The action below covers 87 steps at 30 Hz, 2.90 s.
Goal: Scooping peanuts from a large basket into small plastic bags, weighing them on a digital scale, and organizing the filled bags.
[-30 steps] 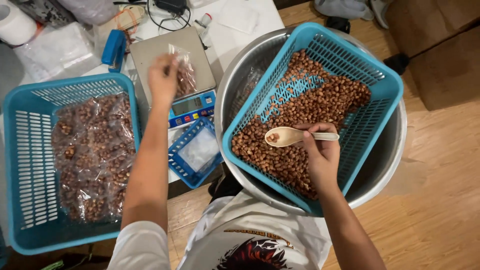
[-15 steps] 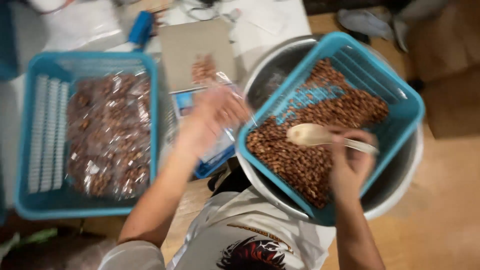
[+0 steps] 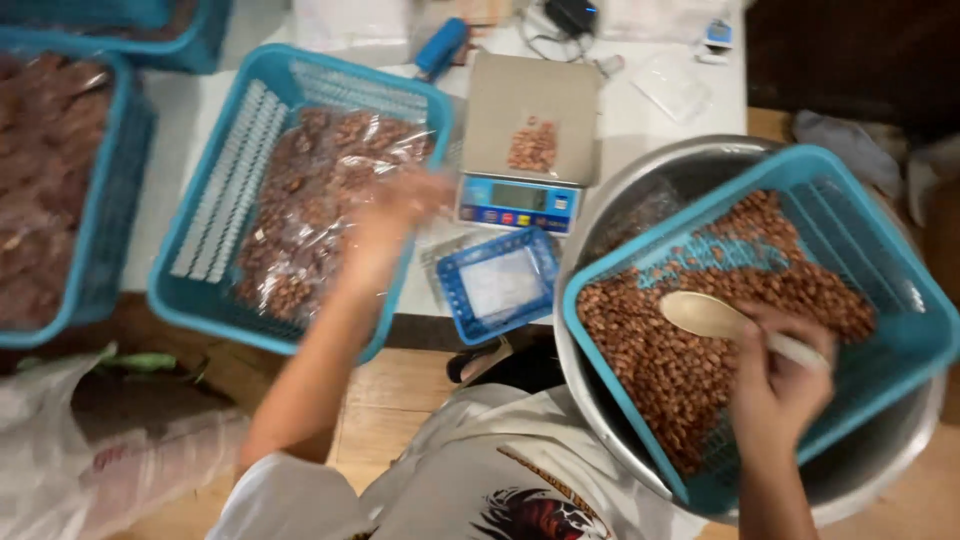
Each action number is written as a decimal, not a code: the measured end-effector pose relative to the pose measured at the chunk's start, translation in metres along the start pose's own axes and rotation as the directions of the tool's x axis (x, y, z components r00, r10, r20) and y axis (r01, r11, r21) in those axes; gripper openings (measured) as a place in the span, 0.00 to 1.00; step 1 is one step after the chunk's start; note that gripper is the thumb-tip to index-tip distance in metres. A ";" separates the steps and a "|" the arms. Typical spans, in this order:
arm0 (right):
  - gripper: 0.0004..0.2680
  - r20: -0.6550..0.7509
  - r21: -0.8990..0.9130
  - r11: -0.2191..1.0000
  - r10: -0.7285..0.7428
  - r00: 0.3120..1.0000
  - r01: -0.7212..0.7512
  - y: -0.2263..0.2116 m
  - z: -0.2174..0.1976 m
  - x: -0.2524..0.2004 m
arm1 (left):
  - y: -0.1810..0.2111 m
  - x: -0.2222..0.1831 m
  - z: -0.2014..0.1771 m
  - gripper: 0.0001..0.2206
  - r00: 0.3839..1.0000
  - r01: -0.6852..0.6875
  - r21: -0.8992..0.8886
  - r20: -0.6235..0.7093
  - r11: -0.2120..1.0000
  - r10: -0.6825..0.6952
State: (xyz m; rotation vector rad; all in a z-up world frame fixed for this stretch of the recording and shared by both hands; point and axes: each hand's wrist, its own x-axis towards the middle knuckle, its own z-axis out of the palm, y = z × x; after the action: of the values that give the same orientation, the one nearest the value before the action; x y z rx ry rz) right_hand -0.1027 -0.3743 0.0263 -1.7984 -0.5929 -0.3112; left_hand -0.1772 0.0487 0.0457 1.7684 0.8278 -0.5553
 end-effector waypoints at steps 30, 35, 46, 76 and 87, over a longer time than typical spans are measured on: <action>0.08 0.180 0.428 0.524 0.749 0.638 -0.736 0.040 0.022 0.001 | -0.030 0.066 0.158 0.09 0.874 -0.468 -0.748 -0.311 0.471 0.374; 0.09 -0.116 0.362 0.819 0.514 0.850 -0.445 -0.014 0.001 0.031 | 0.021 0.012 0.195 0.12 0.738 -0.570 -0.703 -0.211 0.425 0.641; 0.07 0.038 -0.203 0.974 -0.094 0.995 0.100 -0.039 -0.017 0.029 | 0.041 0.010 0.249 0.23 0.646 -0.473 -0.747 0.066 0.467 0.760; 0.07 -0.143 0.358 0.758 0.622 0.770 -0.546 0.022 -0.053 -0.025 | 0.052 0.213 -0.022 0.14 0.085 -0.903 0.177 -0.819 0.391 0.567; 0.07 -0.081 0.355 0.730 0.646 0.759 -0.584 0.072 -0.031 -0.067 | -0.062 0.115 -0.034 0.05 0.225 -0.396 0.684 -0.574 0.612 0.787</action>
State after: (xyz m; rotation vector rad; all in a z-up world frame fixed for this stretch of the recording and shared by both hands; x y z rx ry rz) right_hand -0.1165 -0.4345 -0.0561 -1.5270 0.1279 0.0683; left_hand -0.1498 0.1242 -0.0630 2.5936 0.5133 0.9057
